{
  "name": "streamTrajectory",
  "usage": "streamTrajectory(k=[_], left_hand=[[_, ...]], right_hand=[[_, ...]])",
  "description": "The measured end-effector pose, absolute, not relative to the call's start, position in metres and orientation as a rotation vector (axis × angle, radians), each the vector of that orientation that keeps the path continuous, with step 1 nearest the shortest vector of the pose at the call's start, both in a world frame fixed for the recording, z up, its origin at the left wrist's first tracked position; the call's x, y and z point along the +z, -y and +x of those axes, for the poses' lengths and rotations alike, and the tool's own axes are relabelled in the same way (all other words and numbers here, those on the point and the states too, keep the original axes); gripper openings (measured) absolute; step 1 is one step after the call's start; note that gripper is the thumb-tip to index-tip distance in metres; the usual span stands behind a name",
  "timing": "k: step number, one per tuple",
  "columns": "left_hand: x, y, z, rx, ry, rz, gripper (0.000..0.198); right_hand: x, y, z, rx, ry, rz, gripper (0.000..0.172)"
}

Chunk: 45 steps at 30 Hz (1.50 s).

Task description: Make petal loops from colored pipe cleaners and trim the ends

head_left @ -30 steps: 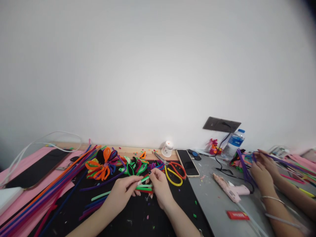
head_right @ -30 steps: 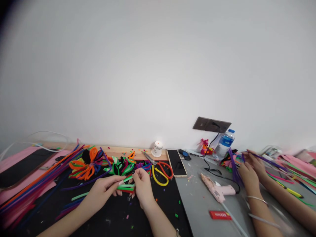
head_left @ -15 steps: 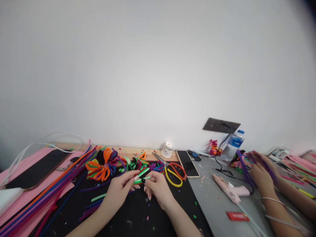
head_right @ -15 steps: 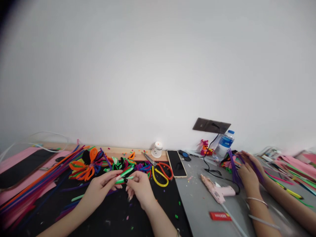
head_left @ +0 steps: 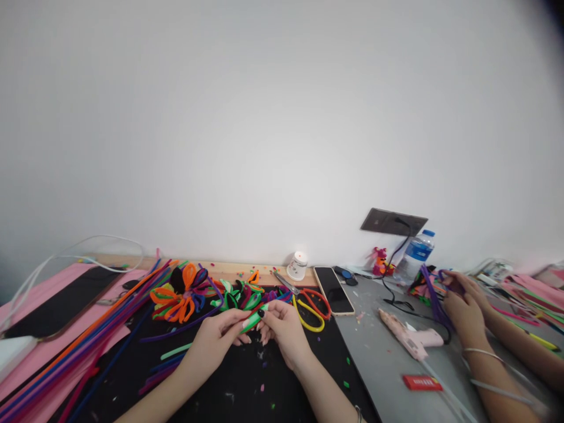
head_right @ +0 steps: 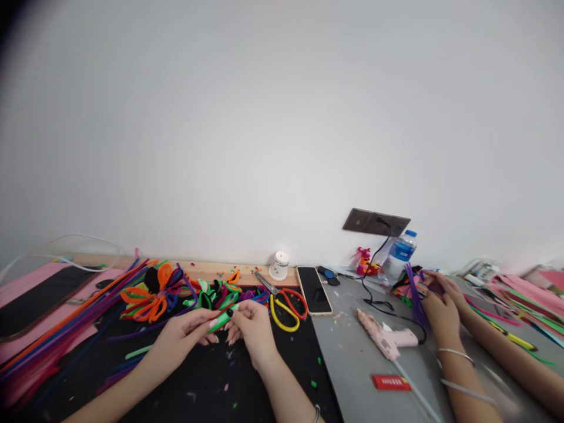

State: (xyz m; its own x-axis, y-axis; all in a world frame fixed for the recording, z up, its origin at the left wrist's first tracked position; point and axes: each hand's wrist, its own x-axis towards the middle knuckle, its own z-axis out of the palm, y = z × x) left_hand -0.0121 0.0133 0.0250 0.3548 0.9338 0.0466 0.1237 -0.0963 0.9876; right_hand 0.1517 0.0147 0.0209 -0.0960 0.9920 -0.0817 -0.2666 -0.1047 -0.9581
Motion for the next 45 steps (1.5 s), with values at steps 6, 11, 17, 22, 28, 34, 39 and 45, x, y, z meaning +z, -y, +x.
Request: streamTrajectory(k=[6, 11, 17, 22, 28, 34, 39, 45], left_hand=[[0.026, -0.013, -0.012, 0.872, -0.939, 1.566, 0.027], [0.023, -0.015, -0.011, 0.803, -0.939, 1.621, 0.027], [0.025, -0.009, -0.008, 0.677, -0.903, 1.774, 0.022], [0.032, -0.002, -0.008, 0.586, -0.928, 1.877, 0.032], [0.03, -0.002, -0.01, 0.557, -0.923, 1.849, 0.033], [0.019, -0.003, -0.009, 0.589, -0.918, 1.806, 0.037], [0.019, -0.002, -0.009, 0.603, -0.925, 1.809, 0.038], [0.024, -0.002, -0.009, 0.557, -0.994, 1.932, 0.029]], right_hand=[[0.024, -0.014, 0.151, 1.392, 1.076, -1.072, 0.023], [0.028, -0.013, 0.154, 1.298, 1.187, -1.166, 0.018], [0.037, -0.007, 0.151, 1.251, 1.394, -1.152, 0.012], [0.035, 0.001, 0.146, 1.191, 1.585, -1.144, 0.002], [0.031, 0.001, 0.146, 1.188, 1.594, -1.129, 0.005], [0.032, 0.0, 0.144, 1.198, 1.557, -1.092, 0.009], [0.031, 0.0, 0.147, 1.052, 1.631, -1.172, 0.009], [0.036, 0.002, 0.148, 1.011, 1.73, -1.177, 0.012]])
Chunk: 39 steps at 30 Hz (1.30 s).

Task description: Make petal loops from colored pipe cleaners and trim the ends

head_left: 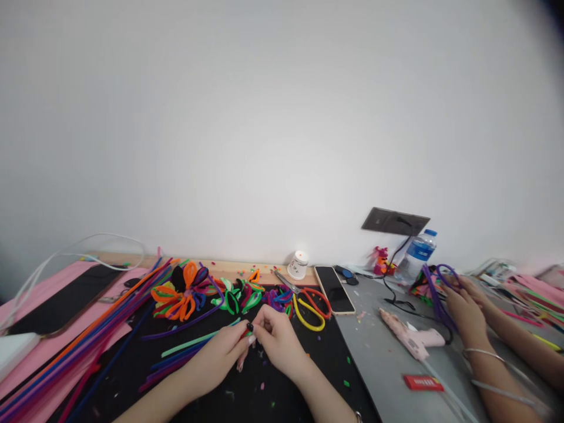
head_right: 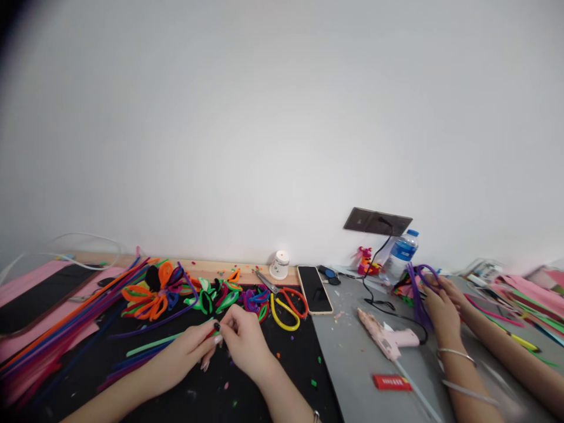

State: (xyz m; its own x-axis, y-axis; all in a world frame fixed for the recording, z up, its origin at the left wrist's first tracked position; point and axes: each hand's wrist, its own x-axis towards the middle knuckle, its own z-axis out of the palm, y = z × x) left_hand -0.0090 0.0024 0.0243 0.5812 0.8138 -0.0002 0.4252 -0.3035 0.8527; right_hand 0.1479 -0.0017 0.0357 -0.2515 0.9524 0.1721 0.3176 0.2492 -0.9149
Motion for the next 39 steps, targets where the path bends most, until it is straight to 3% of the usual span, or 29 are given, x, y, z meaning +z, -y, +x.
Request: streamTrajectory(k=[39], left_hand=[[0.026, -0.001, -0.01, 0.54, -0.931, 1.861, 0.037]], right_hand=[[0.031, -0.001, 0.147, 1.355, 1.525, -1.125, 0.012]])
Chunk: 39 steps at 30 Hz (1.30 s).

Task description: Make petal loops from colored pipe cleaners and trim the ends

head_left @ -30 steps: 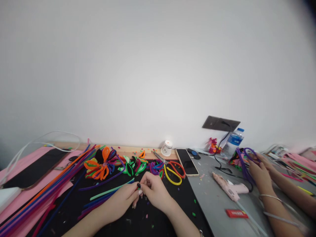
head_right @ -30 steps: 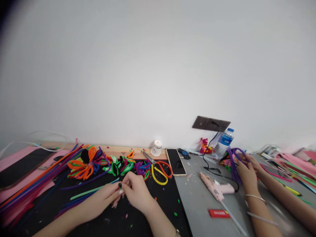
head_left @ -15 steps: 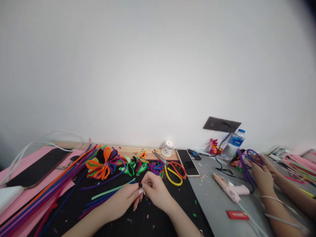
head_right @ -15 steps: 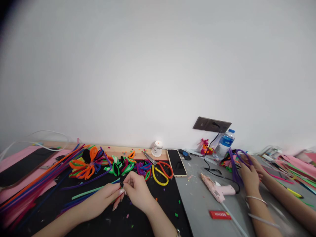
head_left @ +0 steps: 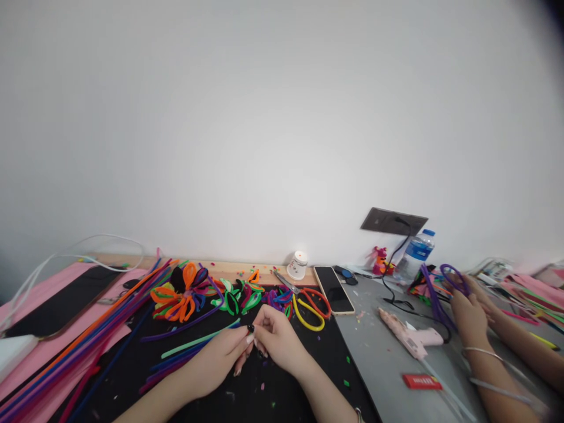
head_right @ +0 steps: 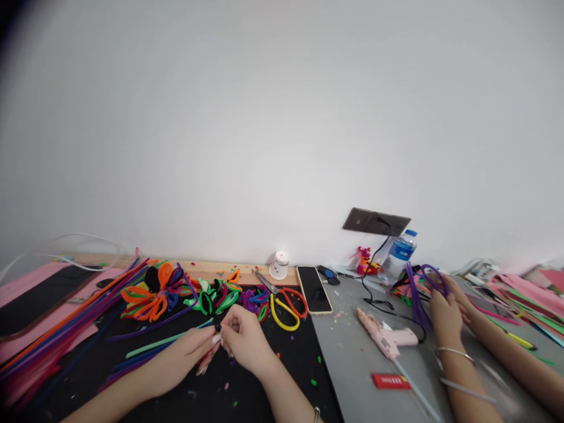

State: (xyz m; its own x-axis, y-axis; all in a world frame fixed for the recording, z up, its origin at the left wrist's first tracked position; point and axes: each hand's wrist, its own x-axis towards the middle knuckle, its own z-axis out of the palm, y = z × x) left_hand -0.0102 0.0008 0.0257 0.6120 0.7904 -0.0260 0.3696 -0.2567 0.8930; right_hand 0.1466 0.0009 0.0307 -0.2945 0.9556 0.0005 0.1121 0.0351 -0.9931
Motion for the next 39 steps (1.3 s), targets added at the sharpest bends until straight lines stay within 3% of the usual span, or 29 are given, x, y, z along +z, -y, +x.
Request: streamTrajectory(k=[5, 9, 12, 27, 39], left_hand=[[0.025, 0.0, -0.01, 0.558, -1.013, 1.905, 0.038], [0.025, 0.0, -0.011, 0.537, -1.136, 2.083, 0.03], [0.026, 0.0, -0.012, 0.491, -1.174, 2.211, 0.026], [0.033, 0.004, -0.006, 0.198, -1.317, 2.468, 0.029], [0.023, 0.004, -0.009, 0.366, -1.244, 2.422, 0.029]], right_hand=[[0.032, -0.001, 0.148, 1.138, 1.639, -1.233, 0.009], [0.031, 0.001, 0.149, 0.99, 1.788, -1.31, 0.028], [0.03, 0.003, 0.147, 0.98, 1.831, -1.303, 0.032], [0.025, -0.001, 0.149, 1.047, 1.843, -1.346, 0.026], [0.027, -0.001, 0.147, 0.868, 1.909, -1.369, 0.028]])
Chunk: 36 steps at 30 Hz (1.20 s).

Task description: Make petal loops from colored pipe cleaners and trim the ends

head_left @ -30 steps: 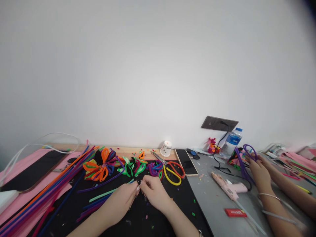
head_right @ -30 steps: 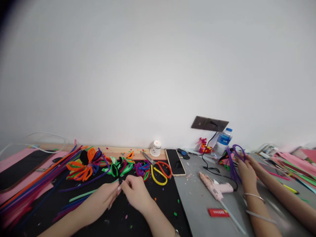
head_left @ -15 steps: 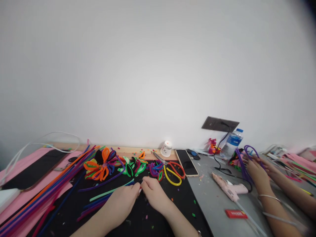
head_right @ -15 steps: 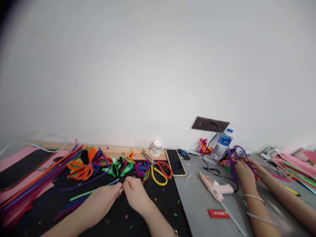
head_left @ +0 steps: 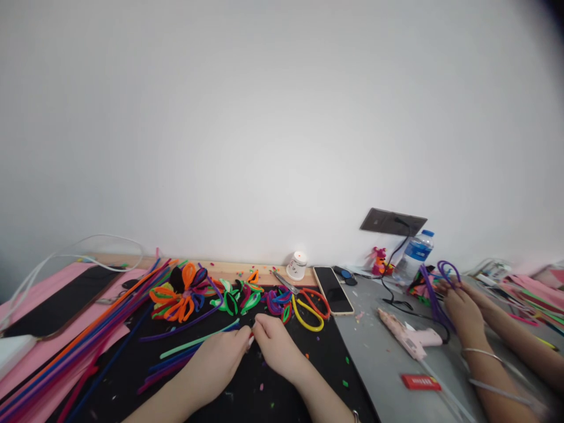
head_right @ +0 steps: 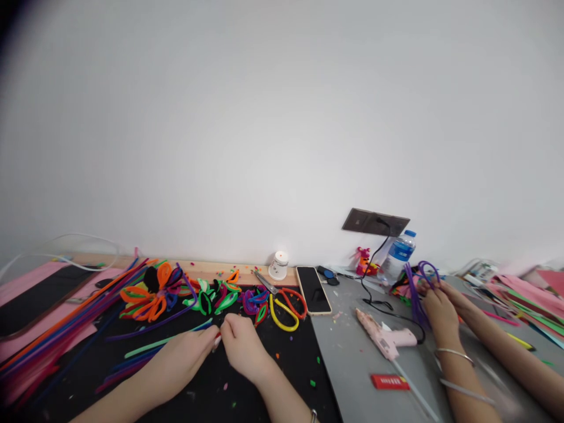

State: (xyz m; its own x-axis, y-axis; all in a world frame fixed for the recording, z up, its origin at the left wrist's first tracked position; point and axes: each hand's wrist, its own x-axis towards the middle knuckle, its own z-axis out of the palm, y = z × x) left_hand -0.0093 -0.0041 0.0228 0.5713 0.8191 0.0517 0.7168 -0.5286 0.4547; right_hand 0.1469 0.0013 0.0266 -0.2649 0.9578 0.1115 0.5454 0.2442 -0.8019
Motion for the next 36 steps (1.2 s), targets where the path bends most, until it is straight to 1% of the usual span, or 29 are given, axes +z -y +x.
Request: streamTrajectory(k=[4, 8, 10, 17, 24, 27, 29, 33, 36], left_hand=[[0.023, 0.003, -0.01, 0.537, -1.106, 2.229, 0.03], [0.02, 0.0, -0.007, 0.643, -0.911, 1.787, 0.041], [0.019, -0.002, -0.005, 0.656, -0.792, 1.548, 0.041], [0.031, -0.003, -0.013, 0.53, -0.398, 0.93, 0.027], [0.037, -0.001, -0.024, 0.365, -0.204, 0.748, 0.025], [0.033, -0.001, -0.021, 0.386, -0.233, 0.793, 0.026], [0.03, -0.001, -0.017, 0.458, -0.339, 0.935, 0.029], [0.026, -0.003, -0.011, 0.673, -0.759, 1.598, 0.035], [0.027, -0.002, -0.012, 0.658, -1.047, 2.143, 0.031]], right_hand=[[0.025, -0.001, 0.147, 0.868, 1.886, -1.338, 0.027], [0.026, 0.0, 0.144, 0.83, 1.86, -1.309, 0.026], [0.028, 0.002, 0.142, 0.801, 1.853, -1.289, 0.026], [0.04, 0.016, 0.135, 0.583, 1.917, -1.218, 0.023], [0.045, 0.032, 0.13, 0.417, 1.99, -1.056, 0.019], [0.045, 0.031, 0.132, 0.418, 1.997, -1.023, 0.018], [0.044, 0.025, 0.134, 0.498, 1.966, -1.065, 0.019], [0.038, 0.01, 0.139, 0.786, 1.812, -1.222, 0.025], [0.032, 0.004, 0.139, 0.949, 1.671, -1.307, 0.029]])
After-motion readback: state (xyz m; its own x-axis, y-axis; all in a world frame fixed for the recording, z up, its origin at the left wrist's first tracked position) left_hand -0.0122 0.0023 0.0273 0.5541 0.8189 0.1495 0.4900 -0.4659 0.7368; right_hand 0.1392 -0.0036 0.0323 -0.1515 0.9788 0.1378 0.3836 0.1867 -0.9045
